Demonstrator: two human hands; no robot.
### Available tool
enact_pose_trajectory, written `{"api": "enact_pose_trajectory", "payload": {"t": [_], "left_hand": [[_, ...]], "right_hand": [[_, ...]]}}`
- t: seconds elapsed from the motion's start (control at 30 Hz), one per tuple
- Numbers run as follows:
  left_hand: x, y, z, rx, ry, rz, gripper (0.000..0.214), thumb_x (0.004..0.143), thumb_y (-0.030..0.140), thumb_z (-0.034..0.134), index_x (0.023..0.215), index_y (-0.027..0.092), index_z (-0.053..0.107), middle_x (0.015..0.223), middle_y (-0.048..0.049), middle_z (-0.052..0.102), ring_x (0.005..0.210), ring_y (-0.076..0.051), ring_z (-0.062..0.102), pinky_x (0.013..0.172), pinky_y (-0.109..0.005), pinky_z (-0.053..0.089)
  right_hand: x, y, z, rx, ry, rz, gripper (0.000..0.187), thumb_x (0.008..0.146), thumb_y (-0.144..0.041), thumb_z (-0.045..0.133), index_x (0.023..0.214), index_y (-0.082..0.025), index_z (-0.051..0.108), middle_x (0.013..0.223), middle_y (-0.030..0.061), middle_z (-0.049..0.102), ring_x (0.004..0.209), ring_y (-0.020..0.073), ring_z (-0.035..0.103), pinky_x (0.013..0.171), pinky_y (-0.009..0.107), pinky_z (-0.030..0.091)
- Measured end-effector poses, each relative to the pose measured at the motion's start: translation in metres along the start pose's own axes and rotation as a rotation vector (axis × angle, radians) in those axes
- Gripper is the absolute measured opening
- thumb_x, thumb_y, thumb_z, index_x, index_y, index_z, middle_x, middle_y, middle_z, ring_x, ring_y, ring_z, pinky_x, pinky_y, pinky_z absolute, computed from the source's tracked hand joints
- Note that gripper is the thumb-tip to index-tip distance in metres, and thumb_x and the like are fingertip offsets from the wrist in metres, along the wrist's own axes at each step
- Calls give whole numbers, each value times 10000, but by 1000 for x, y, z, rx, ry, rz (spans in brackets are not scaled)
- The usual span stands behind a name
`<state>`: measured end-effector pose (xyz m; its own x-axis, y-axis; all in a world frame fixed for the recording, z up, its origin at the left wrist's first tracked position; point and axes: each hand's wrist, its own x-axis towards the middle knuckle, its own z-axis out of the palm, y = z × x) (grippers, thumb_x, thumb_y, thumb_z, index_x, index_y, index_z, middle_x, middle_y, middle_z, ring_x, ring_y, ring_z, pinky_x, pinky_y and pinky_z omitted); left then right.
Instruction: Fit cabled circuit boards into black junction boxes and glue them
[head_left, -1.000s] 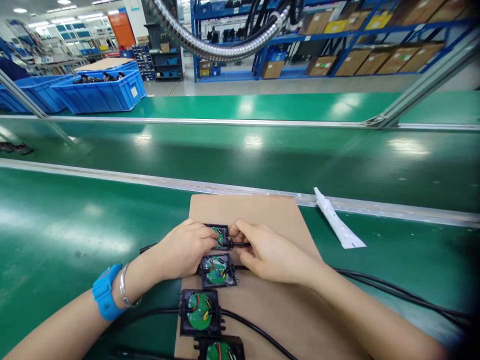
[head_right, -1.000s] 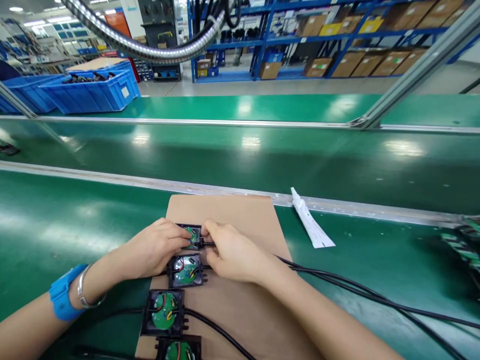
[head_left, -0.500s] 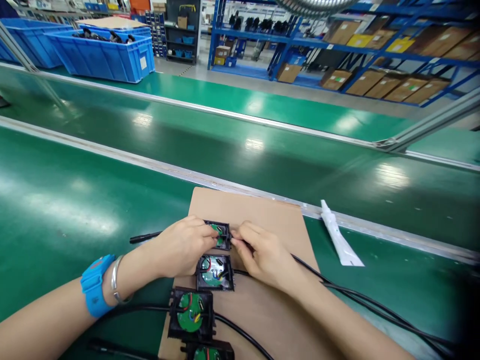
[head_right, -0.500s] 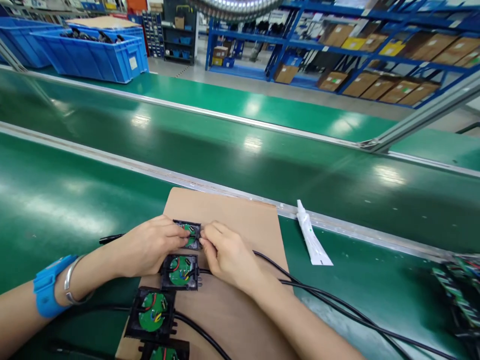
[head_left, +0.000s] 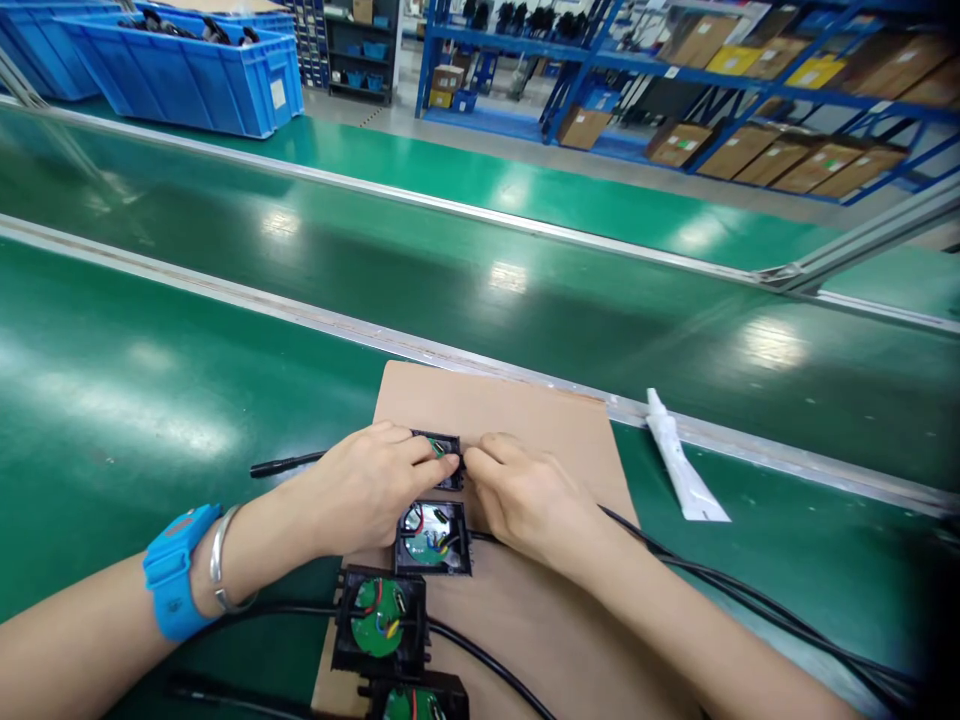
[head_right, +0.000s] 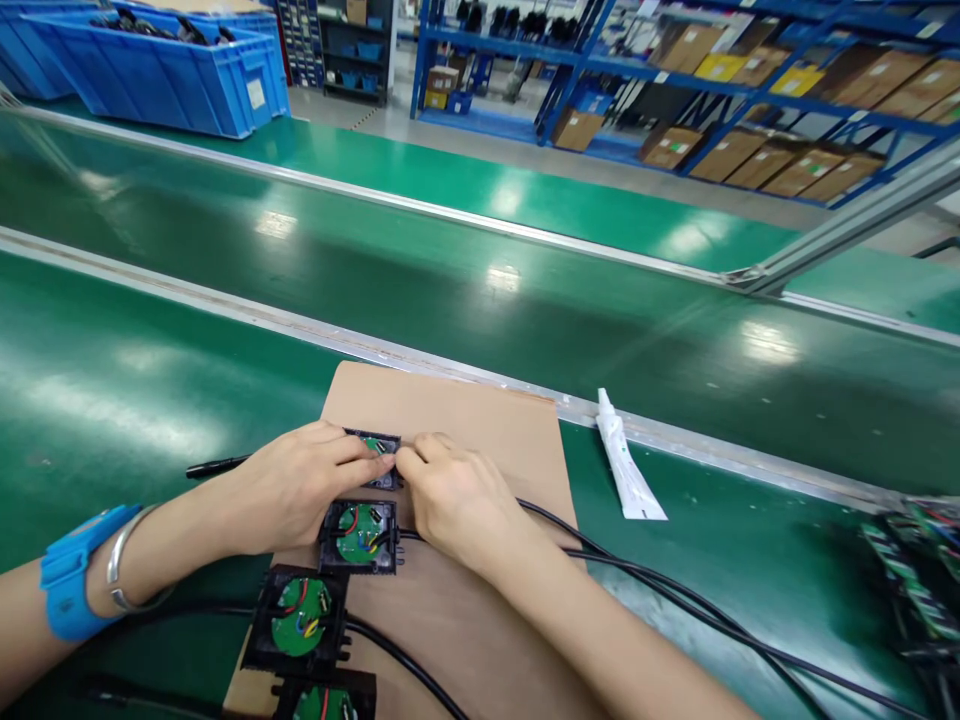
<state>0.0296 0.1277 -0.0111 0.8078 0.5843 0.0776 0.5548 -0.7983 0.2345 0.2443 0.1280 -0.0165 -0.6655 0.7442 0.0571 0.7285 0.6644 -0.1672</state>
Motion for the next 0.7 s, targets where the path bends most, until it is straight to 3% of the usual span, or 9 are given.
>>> {"api": "enact_pose_trajectory", "payload": {"t": [0.13, 0.23, 0.33, 0.47, 0.57, 0.7], "left_hand": [[7, 4, -3, 45, -41, -47, 325, 695, 111, 557, 1009, 138, 634, 969, -93, 603, 877, -253, 558, 766, -380, 462], [5, 3, -3, 7, -25, -48, 392, 718, 104, 547, 1099, 142, 629, 1041, -107, 596, 939, -260, 564, 799, -387, 465], [-2, 0, -4, -84, 29, -58, 417, 766, 78, 518, 1161, 168, 616, 1109, -92, 612, 1003, -233, 576, 849, -369, 467], [-10, 4, -7, -143, 128, -68, 523, 776, 20, 418, 1269, 163, 523, 1241, -91, 602, 1125, -215, 551, 944, -392, 450], [-10, 15, -6, -90, 89, -64, 646, 707, 17, 424, 1347, 106, 414, 1256, -140, 588, 1112, -238, 558, 942, -417, 468], [-6, 29, -2, 57, 19, -91, 673, 656, 3, 409, 1329, 15, 390, 1180, -212, 598, 1001, -273, 597, 866, -430, 505]], "right_hand": [[7, -9, 0, -107, -61, -11, 241, 821, -31, 399, 840, -165, 599, 792, 68, 579, 676, 174, 486, 508, 310, 195], [5, -7, -1, -93, -40, 30, 222, 864, -79, 420, 858, -162, 625, 830, 74, 585, 718, 181, 490, 550, 293, 270], [-3, 4, -2, 39, 49, 18, 214, 911, -160, 448, 908, -162, 662, 902, 85, 584, 840, 203, 496, 723, 319, 385], [-12, 15, -4, 256, 180, 39, 251, 934, -188, 451, 1031, -157, 681, 904, 85, 608, 896, 205, 500, 833, 356, 414], [-11, 11, 0, 307, 234, 67, 261, 927, -158, 443, 1038, -149, 679, 887, 83, 637, 881, 204, 520, 824, 365, 427], [-2, 5, 10, 344, 260, 45, 246, 882, -88, 455, 920, -145, 692, 834, 76, 644, 842, 194, 524, 790, 332, 437]]}}
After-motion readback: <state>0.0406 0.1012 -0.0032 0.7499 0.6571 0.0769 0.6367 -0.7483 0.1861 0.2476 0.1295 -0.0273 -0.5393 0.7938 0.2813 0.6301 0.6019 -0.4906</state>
